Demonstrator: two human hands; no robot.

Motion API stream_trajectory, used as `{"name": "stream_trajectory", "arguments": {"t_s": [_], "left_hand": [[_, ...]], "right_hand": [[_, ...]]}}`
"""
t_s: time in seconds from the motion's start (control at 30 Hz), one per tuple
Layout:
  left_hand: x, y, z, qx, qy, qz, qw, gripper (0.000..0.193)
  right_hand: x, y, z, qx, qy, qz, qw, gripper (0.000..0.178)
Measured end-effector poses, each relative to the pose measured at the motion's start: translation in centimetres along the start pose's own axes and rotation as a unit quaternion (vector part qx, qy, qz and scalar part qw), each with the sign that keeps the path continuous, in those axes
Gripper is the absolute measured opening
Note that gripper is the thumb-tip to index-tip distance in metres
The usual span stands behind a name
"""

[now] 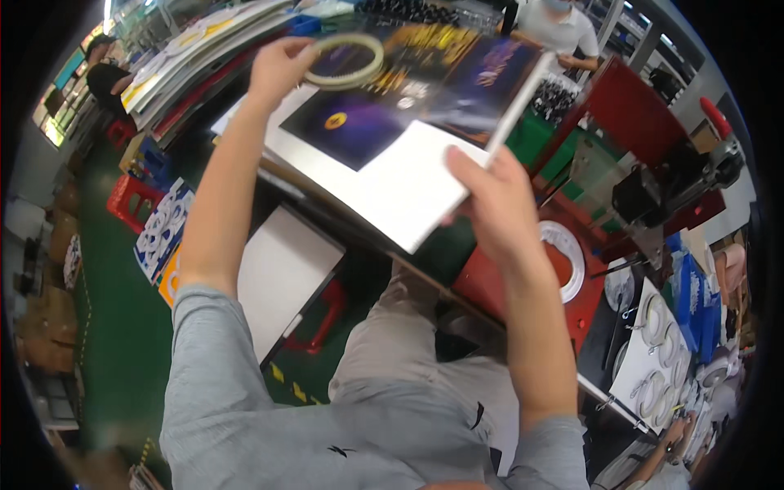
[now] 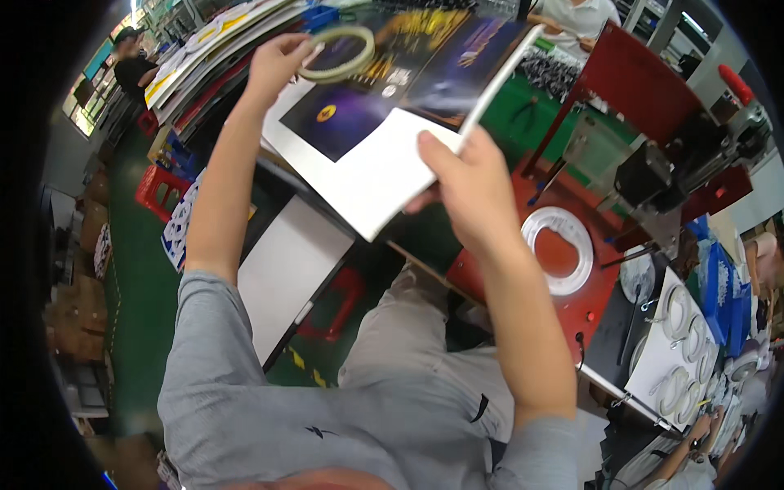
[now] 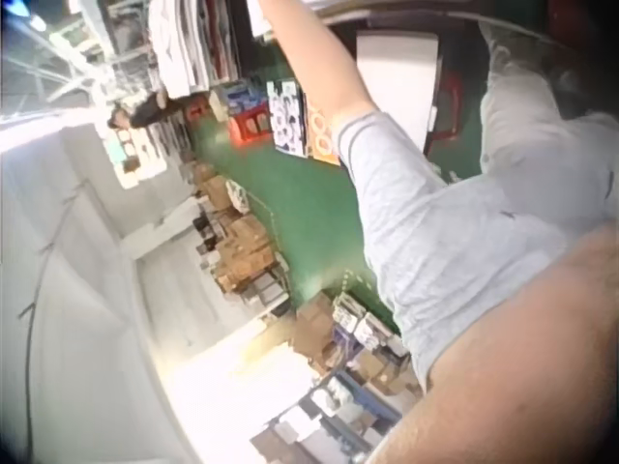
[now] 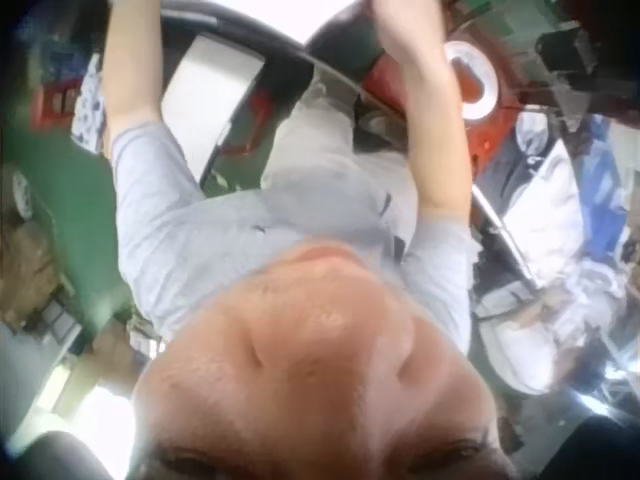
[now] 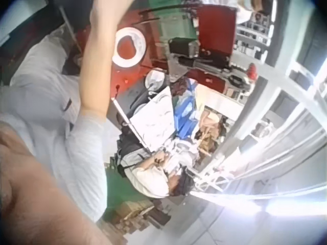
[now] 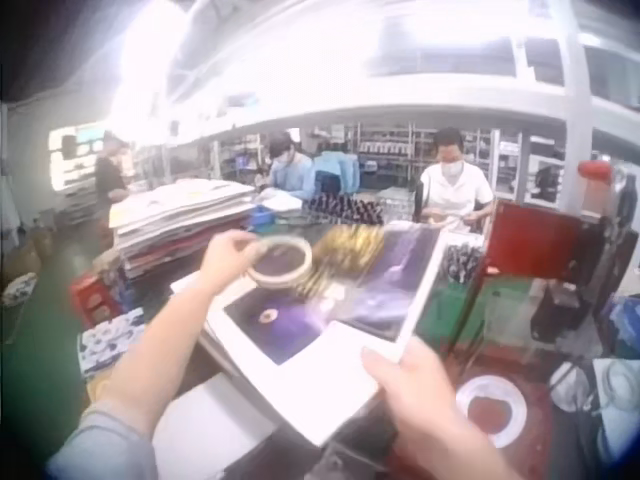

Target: The recorder assembles mechanical ring components by applying lubricant and using a manual press machine.

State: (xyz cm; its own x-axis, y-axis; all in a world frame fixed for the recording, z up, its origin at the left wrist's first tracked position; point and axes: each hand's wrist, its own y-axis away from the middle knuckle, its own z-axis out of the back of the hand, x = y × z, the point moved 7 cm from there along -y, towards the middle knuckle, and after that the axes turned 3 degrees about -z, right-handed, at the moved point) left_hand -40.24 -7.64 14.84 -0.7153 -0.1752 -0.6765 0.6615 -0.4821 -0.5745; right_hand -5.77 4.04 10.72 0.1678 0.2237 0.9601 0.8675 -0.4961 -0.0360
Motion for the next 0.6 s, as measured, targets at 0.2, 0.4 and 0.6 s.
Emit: {"name": "stream_trajectory", "arguments": {"t_s": [0.2, 0.4, 0.6], "left_hand": [[-9.8, 9.6, 5.6, 0.033, 0.211, -0.063, 0.975, 0.032], [-14.0, 20.8, 3.5, 0.152, 0.283, -0.008, 0.947, 0.024], [-20.9, 30.9, -10.3, 0.442, 0.393, 0.051, 0.805, 0.024]], "right_hand": [[-0.7, 17.5, 5.8, -0.137, 0.077, 0.046, 0.986, 0.027], [-2.5, 37.5, 21.0, -0.288, 0.241, -0.094, 0.922, 0.012], [-4.5, 66.7, 26.7, -0.513, 0.103, -0.11, 0.845, 0.043]]}}
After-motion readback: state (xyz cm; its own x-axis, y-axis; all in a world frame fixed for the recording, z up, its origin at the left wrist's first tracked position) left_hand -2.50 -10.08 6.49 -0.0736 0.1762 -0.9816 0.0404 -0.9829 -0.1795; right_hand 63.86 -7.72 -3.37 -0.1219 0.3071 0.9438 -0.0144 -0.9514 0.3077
